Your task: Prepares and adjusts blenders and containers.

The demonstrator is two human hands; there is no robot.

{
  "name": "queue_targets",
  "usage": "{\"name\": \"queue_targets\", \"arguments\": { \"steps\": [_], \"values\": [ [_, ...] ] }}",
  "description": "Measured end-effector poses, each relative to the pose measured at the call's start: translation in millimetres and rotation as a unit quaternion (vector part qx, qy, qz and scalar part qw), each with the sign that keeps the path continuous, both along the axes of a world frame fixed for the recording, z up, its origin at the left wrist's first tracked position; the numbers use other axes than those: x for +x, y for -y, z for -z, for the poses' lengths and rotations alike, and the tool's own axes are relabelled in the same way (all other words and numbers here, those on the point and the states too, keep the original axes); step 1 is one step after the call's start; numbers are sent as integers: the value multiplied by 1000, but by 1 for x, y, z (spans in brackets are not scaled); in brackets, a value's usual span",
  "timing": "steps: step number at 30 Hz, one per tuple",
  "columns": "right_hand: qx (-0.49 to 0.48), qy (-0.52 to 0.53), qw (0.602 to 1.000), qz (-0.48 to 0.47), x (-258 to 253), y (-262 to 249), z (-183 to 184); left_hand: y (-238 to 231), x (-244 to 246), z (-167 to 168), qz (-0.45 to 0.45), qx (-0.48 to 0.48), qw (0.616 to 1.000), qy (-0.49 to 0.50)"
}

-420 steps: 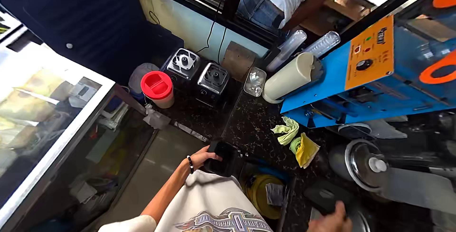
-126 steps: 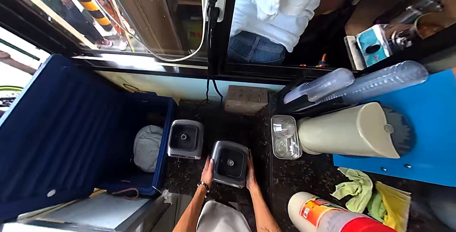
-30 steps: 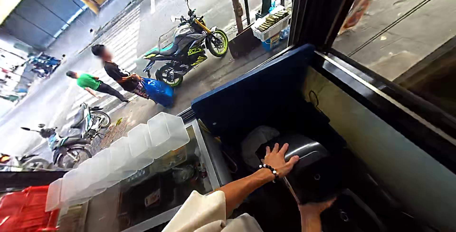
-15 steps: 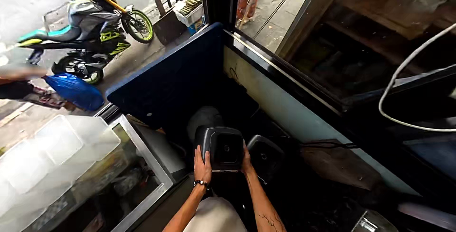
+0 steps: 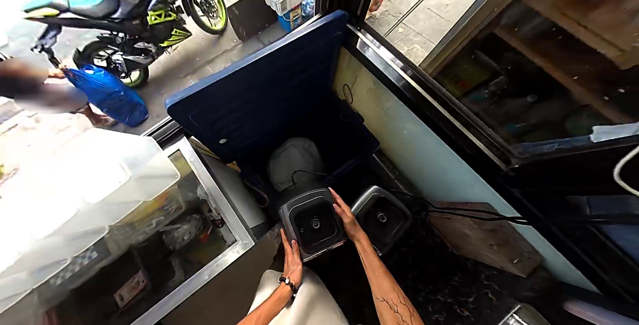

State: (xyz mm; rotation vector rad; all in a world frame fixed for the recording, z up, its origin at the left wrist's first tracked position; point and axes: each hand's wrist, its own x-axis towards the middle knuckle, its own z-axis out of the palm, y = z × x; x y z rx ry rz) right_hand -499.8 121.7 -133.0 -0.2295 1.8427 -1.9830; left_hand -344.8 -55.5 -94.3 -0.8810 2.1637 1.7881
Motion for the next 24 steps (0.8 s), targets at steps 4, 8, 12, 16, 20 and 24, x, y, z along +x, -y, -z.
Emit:
{"name": "queue_targets", "arguments": {
  "steps": [4,8,12,16,20,24],
  "values": [
    [28,-22,999,-3,6,8,9,10,17,11,32,47,998,35],
    [49,-65,997,0,22,14,21,26,28,20,-15,180,979,95],
    [75,-82,994,7,33,14,23,32,26,17,-61,261,953,143],
    [94,-71,993,17,34,14,23,37,19,9,-66,273,947,156],
    [119,-57,991,31,43,11,7,45,21,-14,-9,257,951,172],
    [144,-35,989,-4,56,-4,-15,45,28,-59,69,236,946,210]
  ]
}}
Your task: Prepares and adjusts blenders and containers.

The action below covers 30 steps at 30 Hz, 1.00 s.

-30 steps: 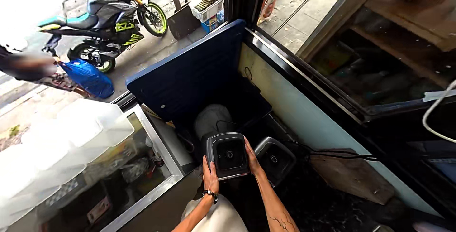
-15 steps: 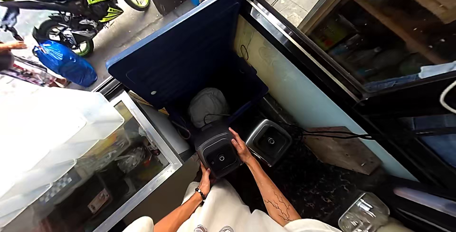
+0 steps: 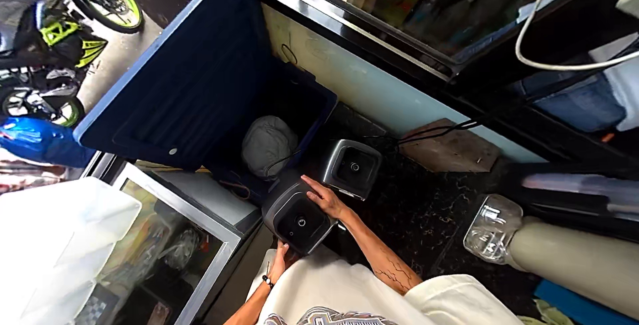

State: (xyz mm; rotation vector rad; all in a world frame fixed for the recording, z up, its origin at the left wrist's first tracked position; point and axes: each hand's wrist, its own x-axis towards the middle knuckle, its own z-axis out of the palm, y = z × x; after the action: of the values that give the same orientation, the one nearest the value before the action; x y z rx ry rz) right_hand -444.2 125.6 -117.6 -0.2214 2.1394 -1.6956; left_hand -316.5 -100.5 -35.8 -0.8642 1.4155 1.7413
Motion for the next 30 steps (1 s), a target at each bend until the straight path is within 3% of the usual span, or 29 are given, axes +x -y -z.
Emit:
{"name": "queue_targets", "arguments": {
  "steps": [2,4,8,16,24,30],
  "values": [
    [6,29,999,-18,8,-7,-2,-1,4,-11,43,17,999,11],
    [14,58,998,-31,15,-13,8,6,15,8,76,61,995,-5],
    [31,99,994,-27,31,-16,32,2,22,34,36,114,993,24],
    [58,76,995,-26,19,-5,40,-7,-1,36,-9,73,994,82],
    [25,62,998,3,27,-8,57,-2,-15,54,27,64,983,171],
    [50,85,995,2,35,-13,43,-3,-18,36,116,46,976,177]
  ]
}}
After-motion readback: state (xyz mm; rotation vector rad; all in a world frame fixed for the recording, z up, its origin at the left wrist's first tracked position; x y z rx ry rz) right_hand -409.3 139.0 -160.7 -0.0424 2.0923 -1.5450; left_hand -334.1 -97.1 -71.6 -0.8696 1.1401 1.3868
